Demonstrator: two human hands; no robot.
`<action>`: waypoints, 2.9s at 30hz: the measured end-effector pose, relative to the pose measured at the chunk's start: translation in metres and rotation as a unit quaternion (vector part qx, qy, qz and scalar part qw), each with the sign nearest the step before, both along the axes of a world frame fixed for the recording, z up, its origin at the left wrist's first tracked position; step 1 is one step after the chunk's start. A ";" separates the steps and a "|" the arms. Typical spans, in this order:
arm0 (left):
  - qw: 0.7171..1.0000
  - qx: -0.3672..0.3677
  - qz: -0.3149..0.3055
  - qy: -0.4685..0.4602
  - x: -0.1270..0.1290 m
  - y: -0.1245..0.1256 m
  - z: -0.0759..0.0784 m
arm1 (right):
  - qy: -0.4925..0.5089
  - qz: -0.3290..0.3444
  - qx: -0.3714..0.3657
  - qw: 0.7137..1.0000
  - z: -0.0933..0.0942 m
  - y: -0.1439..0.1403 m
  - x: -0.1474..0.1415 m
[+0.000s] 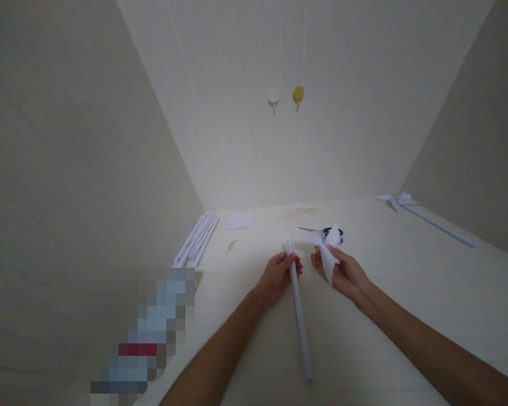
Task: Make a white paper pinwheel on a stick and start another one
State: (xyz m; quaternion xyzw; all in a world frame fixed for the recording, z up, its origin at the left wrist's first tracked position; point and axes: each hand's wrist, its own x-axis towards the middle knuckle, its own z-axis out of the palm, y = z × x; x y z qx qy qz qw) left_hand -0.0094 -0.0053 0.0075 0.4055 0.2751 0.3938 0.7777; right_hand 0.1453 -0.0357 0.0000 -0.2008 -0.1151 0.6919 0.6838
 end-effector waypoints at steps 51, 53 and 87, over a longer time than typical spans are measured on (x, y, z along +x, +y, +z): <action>0.991 0.068 -0.115 0.024 -0.003 -0.005 0.001 | -0.172 0.072 0.070 0.980 0.005 -0.002 -0.007; 0.990 0.068 -0.118 0.022 -0.003 -0.005 0.002 | -0.172 0.075 0.068 0.980 0.005 -0.002 -0.007; 0.987 0.091 -0.132 0.031 -0.001 -0.006 0.006 | -0.155 0.114 0.058 0.980 0.001 0.002 -0.005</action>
